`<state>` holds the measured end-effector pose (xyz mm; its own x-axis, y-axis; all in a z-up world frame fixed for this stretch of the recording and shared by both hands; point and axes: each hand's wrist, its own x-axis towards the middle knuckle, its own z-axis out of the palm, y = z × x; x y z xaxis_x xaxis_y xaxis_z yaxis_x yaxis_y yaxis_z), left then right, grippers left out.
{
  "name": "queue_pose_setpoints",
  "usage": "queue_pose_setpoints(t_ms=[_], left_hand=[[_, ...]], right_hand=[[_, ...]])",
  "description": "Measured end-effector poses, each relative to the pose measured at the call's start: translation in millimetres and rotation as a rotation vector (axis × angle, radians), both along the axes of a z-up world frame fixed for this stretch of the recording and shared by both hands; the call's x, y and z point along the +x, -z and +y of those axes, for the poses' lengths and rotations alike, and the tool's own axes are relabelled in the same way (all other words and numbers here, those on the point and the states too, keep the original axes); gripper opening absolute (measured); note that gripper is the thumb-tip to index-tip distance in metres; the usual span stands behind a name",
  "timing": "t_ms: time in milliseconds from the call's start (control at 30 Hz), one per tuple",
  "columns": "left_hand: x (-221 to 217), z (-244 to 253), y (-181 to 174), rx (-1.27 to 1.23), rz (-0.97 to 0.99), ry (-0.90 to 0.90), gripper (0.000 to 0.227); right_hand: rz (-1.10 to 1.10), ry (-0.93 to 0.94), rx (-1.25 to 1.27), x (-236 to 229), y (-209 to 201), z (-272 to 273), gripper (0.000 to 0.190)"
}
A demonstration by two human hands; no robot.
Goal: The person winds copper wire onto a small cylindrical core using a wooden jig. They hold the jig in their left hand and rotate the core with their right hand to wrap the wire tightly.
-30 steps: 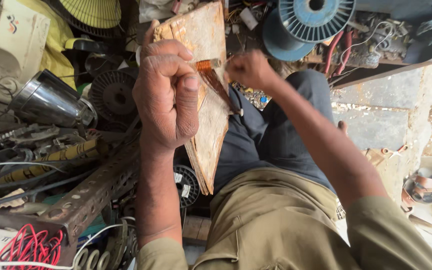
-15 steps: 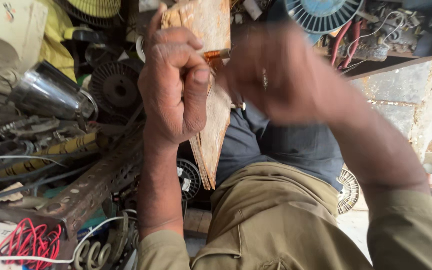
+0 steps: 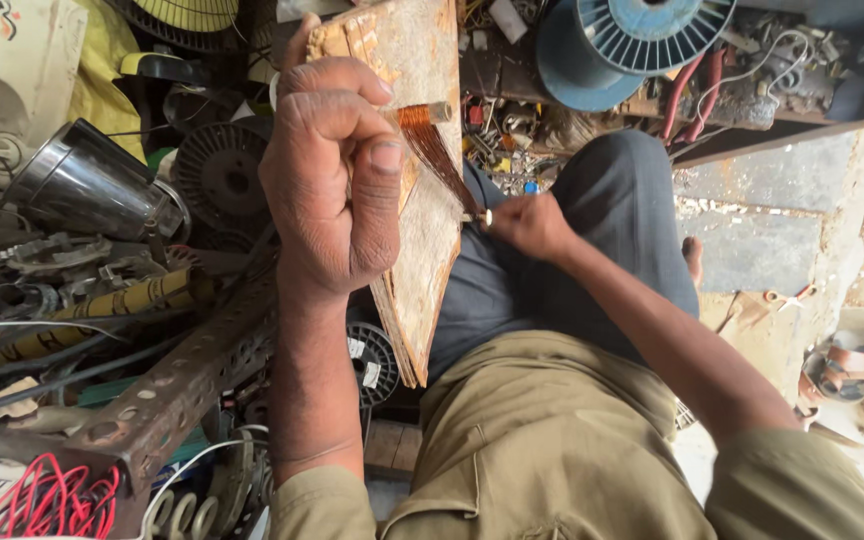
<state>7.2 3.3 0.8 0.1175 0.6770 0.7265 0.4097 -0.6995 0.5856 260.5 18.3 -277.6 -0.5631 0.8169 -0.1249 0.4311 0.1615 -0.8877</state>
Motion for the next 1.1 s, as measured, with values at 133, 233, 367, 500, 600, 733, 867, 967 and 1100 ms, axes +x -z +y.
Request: queue_pose_setpoints(t_ms=[133,233,367,500,600,733,867,967,1100], left_hand=[[6.7,1.0,-4.8,-0.013,-0.013,0.014,0.018],[8.8,-0.8,-4.9,-0.046,0.005,0.005,0.017],[10.0,-3.2,-5.2,-0.015,0.036,0.013,0.015],[10.0,-6.4,-6.7,-0.002,0.051,-0.007,0.015],[4.6,-6.6,-5.2,-0.011,0.026,-0.010,0.018],[-4.9,-2.9,-0.8,-0.021,-0.010,0.002,0.021],[-1.3,2.8,-2.8,-0.122,-0.079,0.015,0.023],[4.4,6.0,-4.6,0.062,0.027,0.012,0.019],[8.9,-1.3,-4.7,-0.024,0.041,0.024,0.016]], right_hand=[[-0.155,-0.499,0.116,-9.1,-109.8,-18.4,0.015],[0.020,-0.556,0.159,-16.3,-225.2,-3.7,0.011],[0.061,-0.266,0.637,-34.7,-300.7,64.6,0.008],[0.091,-0.034,0.103,-50.6,-209.6,120.3,0.024],[0.028,0.119,-0.142,-33.7,-95.6,104.7,0.028],[0.058,0.029,-0.108,-6.9,-4.1,29.6,0.023],[-0.154,0.012,-0.298,-5.5,-39.9,-17.2,0.020],[-0.231,-0.256,-0.206,-11.4,-126.8,-27.5,0.020],[0.092,-0.402,0.335,1.3,-251.0,1.2,0.006]])
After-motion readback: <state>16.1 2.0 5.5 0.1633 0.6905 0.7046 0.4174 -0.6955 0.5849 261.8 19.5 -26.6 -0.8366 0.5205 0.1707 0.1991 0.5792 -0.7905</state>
